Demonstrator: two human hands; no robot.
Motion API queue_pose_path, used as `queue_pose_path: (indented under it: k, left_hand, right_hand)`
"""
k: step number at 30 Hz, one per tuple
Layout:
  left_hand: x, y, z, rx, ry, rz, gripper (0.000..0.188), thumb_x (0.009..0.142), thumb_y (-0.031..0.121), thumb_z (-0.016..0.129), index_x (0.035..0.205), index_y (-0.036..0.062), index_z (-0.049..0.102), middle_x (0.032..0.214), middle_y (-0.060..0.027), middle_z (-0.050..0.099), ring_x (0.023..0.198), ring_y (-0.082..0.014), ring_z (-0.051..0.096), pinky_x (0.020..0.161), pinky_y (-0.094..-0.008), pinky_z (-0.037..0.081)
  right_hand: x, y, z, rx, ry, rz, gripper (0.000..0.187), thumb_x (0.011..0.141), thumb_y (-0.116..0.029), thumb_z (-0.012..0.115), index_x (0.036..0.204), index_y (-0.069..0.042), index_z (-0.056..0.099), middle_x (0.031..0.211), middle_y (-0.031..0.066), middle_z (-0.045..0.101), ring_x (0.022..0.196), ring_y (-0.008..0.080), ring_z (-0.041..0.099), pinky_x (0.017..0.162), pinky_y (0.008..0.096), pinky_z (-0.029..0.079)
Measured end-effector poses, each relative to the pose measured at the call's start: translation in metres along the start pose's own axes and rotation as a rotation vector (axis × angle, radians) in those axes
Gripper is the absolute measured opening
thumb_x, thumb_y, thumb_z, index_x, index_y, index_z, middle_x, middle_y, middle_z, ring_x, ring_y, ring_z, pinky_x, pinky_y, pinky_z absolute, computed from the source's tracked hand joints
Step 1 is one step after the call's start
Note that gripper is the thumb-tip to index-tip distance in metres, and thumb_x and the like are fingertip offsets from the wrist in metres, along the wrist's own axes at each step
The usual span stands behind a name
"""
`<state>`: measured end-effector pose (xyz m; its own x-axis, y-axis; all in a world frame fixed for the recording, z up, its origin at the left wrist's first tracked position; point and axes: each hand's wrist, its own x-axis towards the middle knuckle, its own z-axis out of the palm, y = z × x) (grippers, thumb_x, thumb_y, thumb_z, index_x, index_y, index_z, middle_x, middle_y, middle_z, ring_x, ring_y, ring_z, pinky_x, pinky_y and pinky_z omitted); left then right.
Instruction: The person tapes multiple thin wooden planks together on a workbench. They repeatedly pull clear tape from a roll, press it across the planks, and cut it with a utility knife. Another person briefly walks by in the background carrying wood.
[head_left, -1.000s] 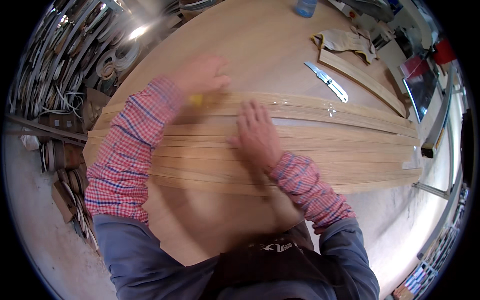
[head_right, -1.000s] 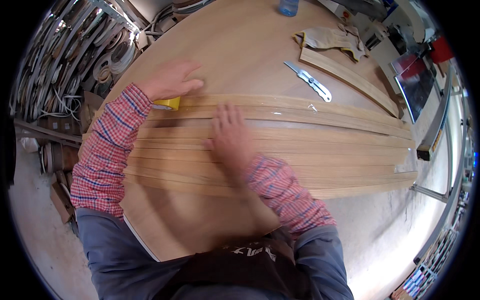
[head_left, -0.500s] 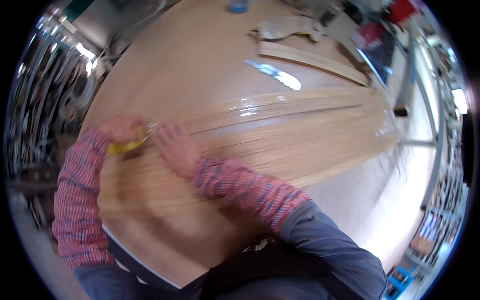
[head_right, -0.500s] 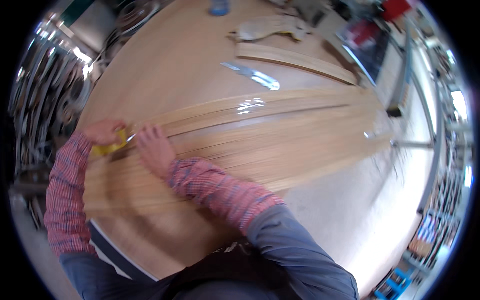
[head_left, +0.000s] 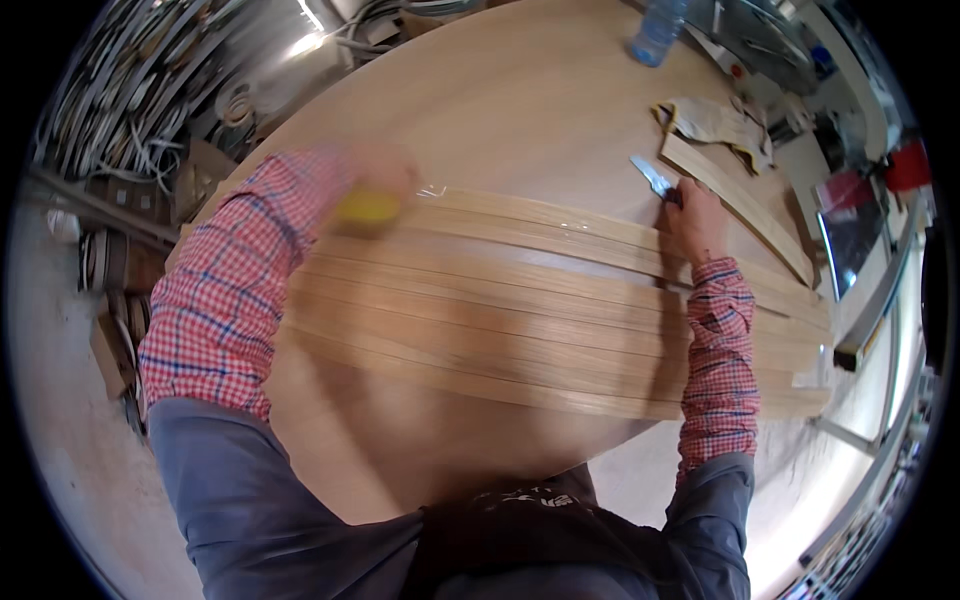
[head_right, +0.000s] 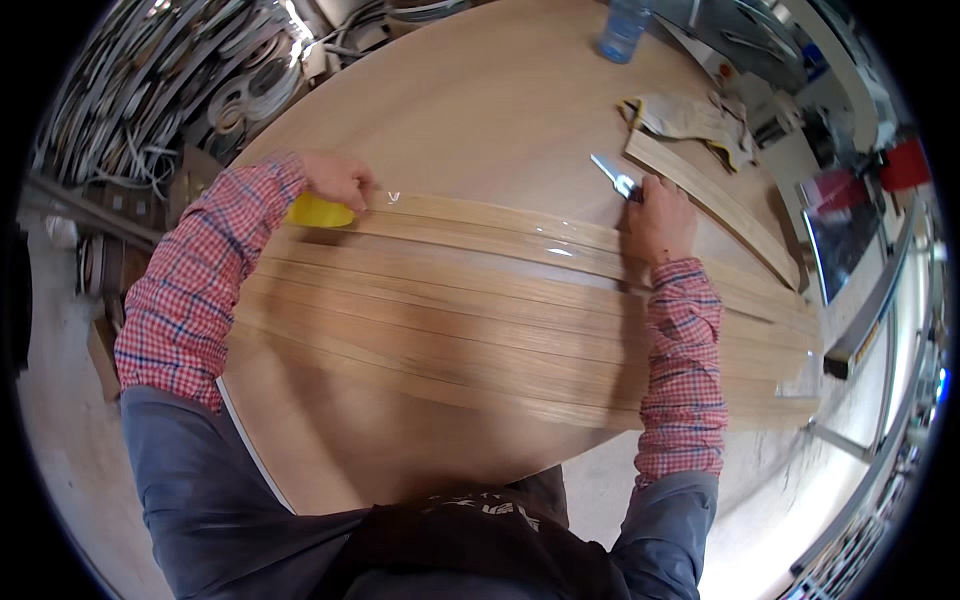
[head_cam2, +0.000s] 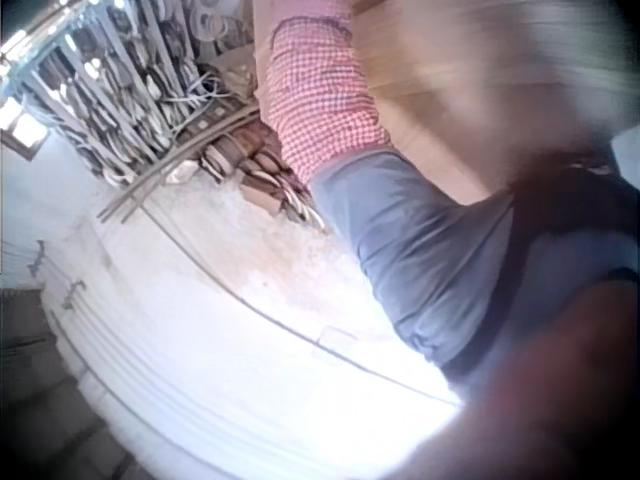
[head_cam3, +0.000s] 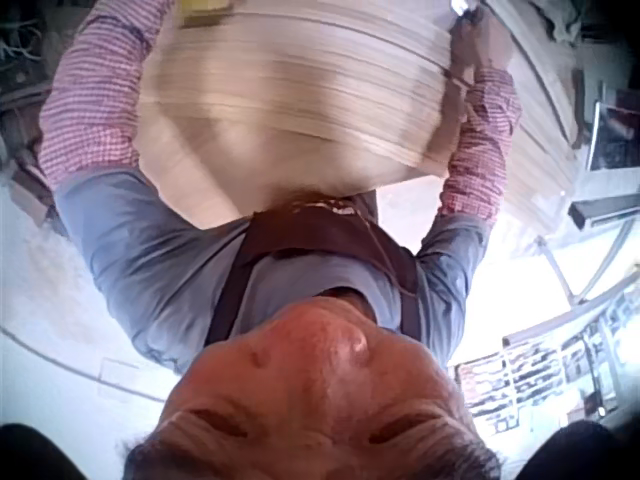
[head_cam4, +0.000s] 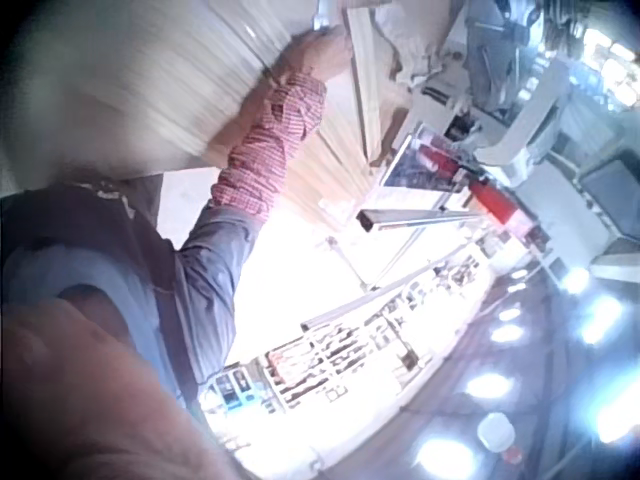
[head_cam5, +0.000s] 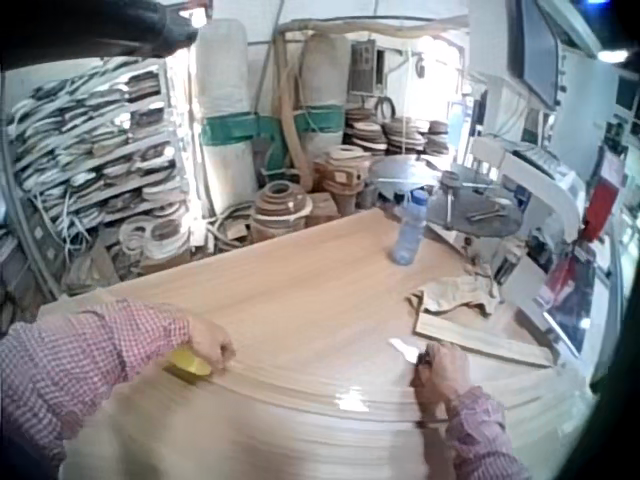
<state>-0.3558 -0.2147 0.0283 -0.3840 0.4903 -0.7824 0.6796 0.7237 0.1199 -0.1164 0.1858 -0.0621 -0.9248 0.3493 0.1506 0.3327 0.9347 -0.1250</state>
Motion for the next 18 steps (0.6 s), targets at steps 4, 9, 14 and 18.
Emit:
queue_pose_path:
  k: [4,9,14,18]
  left_hand:
    - [0.012,-0.017,0.012,-0.019,-0.047,-0.004,0.033,0.084,0.03,0.078,0.109,0.0089,0.074,0.1,-0.0091,0.075,0.098,-0.0239,0.069,0.087,-0.0417,0.053]
    - [0.011,-0.005,0.001,-0.043,-0.08,-0.013,0.026,0.086,0.024,0.075,0.106,0.0088,0.073,0.097,-0.0074,0.074,0.093,-0.0229,0.07,0.081,-0.0424,0.055]
    - [0.005,-0.004,-0.003,-0.168,-0.113,-0.03,0.016,0.087,0.018,0.072,0.101,0.0095,0.072,0.091,-0.0065,0.071,0.085,-0.0225,0.07,0.073,-0.0422,0.057]
    - [0.004,0.001,-0.011,-0.094,-0.131,0.02,0.017,0.086,0.02,0.072,0.098,0.0082,0.071,0.089,-0.0055,0.071,0.085,-0.02,0.069,0.075,-0.0396,0.056]
  right_hand:
    - [0.016,-0.015,-0.007,0.127,-0.075,-0.142,0.02,0.087,-0.014,0.071,0.103,-0.006,0.061,0.102,0.0197,0.068,0.092,0.0417,0.068,0.081,0.0531,0.054]
    - [0.007,-0.061,-0.026,0.175,0.145,-0.3,0.024,0.088,-0.008,0.07,0.106,-0.008,0.055,0.101,0.0178,0.068,0.084,0.0429,0.069,0.069,0.0526,0.055]
    - [-0.05,-0.186,-0.054,0.576,-0.035,-0.414,0.018,0.093,-0.006,0.065,0.108,-0.008,0.055,0.091,0.0186,0.068,0.076,0.0418,0.071,0.063,0.0512,0.056]
    - [-0.069,-0.246,-0.033,0.51,-0.129,-0.377,0.016,0.093,-0.006,0.065,0.104,-0.005,0.054,0.091,0.0191,0.069,0.072,0.0413,0.071,0.061,0.0503,0.058]
